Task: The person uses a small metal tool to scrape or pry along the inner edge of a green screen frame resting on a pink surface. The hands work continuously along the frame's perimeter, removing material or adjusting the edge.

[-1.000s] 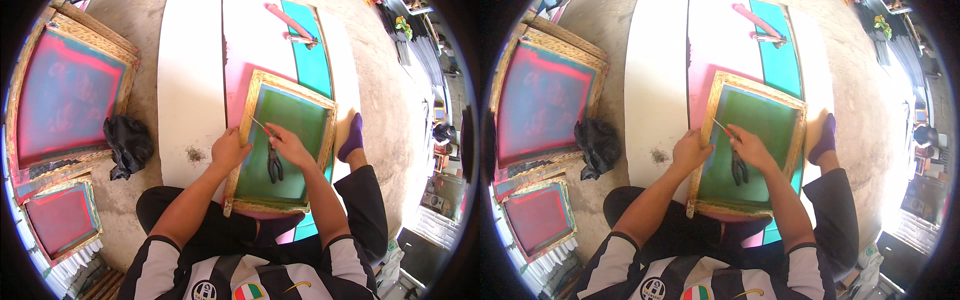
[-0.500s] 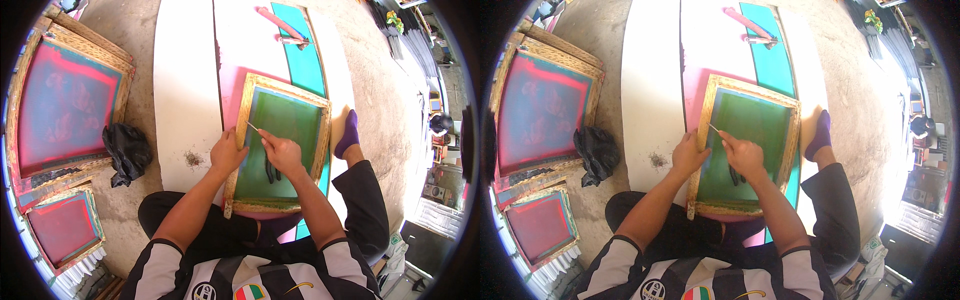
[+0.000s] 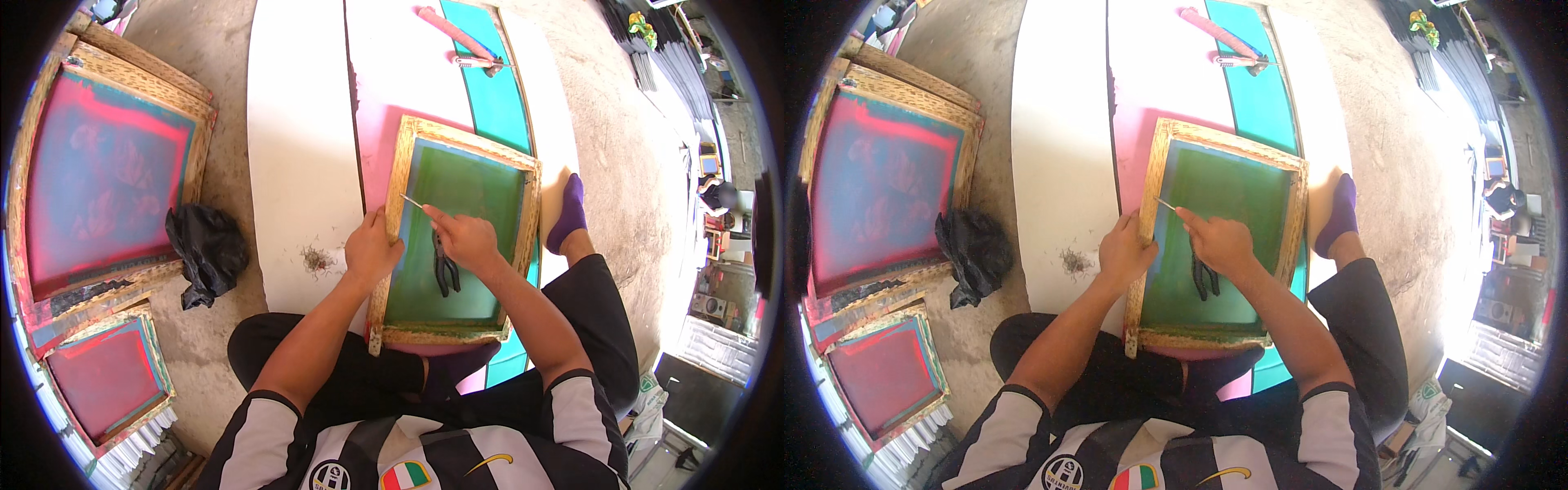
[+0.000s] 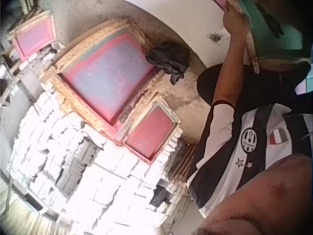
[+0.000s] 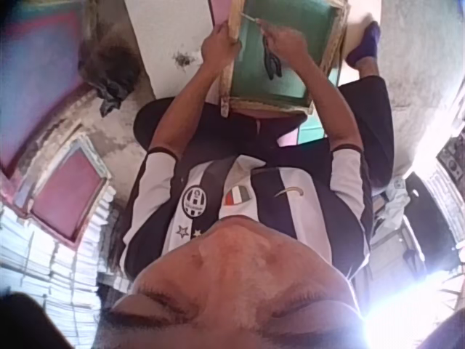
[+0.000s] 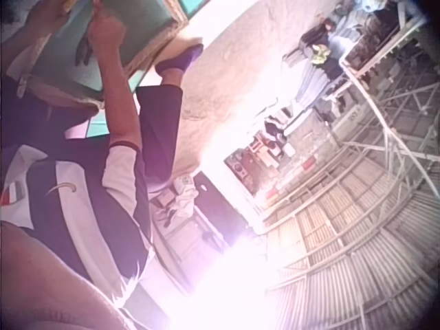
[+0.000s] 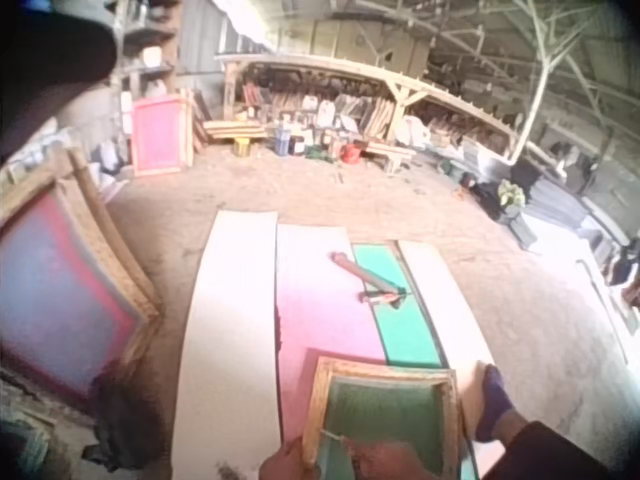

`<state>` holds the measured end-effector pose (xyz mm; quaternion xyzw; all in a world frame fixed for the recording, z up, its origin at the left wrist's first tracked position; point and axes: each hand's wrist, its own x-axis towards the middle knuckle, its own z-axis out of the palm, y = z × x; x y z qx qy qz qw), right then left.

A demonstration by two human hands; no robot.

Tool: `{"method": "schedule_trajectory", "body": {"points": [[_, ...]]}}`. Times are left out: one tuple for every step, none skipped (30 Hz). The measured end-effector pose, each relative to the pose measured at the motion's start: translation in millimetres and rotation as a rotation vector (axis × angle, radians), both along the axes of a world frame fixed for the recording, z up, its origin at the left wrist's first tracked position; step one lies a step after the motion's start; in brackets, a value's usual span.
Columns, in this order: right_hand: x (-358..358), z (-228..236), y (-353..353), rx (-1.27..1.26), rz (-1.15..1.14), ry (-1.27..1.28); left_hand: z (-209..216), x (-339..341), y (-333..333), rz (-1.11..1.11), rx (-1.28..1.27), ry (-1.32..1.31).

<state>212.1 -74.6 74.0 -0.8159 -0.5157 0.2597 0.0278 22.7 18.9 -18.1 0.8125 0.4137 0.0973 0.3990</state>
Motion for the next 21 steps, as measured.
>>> {"method": "schedule_trajectory", "body": {"points": [[-0.4,-0.6,0.5,-0.005,-0.082,0.122,0.9,-0.3,-0.3,0.004,0.003,0.002],[1.4,0.5,0.2,-0.009,-0.167,0.238,2.2,2.1,-0.7,0.005,0.006,-0.002],[7.3,-10.2,-4.9,0.06,-0.223,0.399,2.7,4.3,-1.6,0.001,0.008,-0.002],[17.2,-31.4,-13.2,0.131,-0.278,0.56,3.0,6.4,-2.4,-0.002,0.009,-0.001],[19.3,-36.0,-9.9,0.205,-0.327,0.728,3.0,6.1,-1.3,-0.001,0.015,0.005],[22.5,-38.1,-9.1,0.165,-0.354,0.751,3.5,5.8,-0.6,-0.001,0.01,0.008],[26.1,-39.0,-8.5,0.124,-0.381,0.773,4.4,5.7,0.1,-0.002,0.005,0.01],[27.2,-39.4,-8.4,0.111,-0.387,0.781,5.6,5.6,0.6,-0.002,0.0,0.012],[28.5,-39.7,-8.5,0.1,-0.393,0.789,6.6,5.8,1.2,-0.003,-0.011,0.019],[30.6,-46.5,-11.0,0.118,-0.38,0.785,7.5,6.3,1.9,-0.004,-0.023,0.024],[31.5,-50.8,-11.7,0.137,-0.364,0.782,7.7,6.3,2.7,-0.003,-0.033,0.032],[25.1,-38.1,-3.4,0.038,-0.223,0.534,6.6,3.5,3.5,0.009,-0.02,0.025],[19.2,-21.8,3.8,-0.055,-0.082,0.285,5.4,0.9,3.5,0.022,-0.007,0.018],[19.8,-20.5,2.6,-0.024,-0.009,0.182,5.5,0.8,1.9,0.025,0.002,0.004],[20.3,-19.4,1.1,0.005,0.059,0.072,4.5,1.6,1.9,0.012,0.01,0.006],[29.9,-41.3,-8.7,0.157,0.069,0.118,3.0,2.1,2.1,-0.001,0.018,0.008],[36.5,-61.6,-17.3,0.306,0.074,0.162,2.2,3.4,1.2,-0.018,0.023,0.01],[41.3,-80.2,-21.0,0.375,0.02,0.334,3.6,5.9,0.6,-0.025,0.014,0.023],[47.4,-97.6,-22.5,0.445,-0.035,0.505,7.0,8.7,0.6,-0.032,0.005,0.035],[46.5,-96.7,-16.5,0.384,-0.128,0.654,8.9,7.1,2.0,-0.03,0.0,0.057],[47.2,-92.0,-11.7,0.325,-0.236,0.782,11.0,7.3,2.8,-0.033,-0.017,0.069]]}}
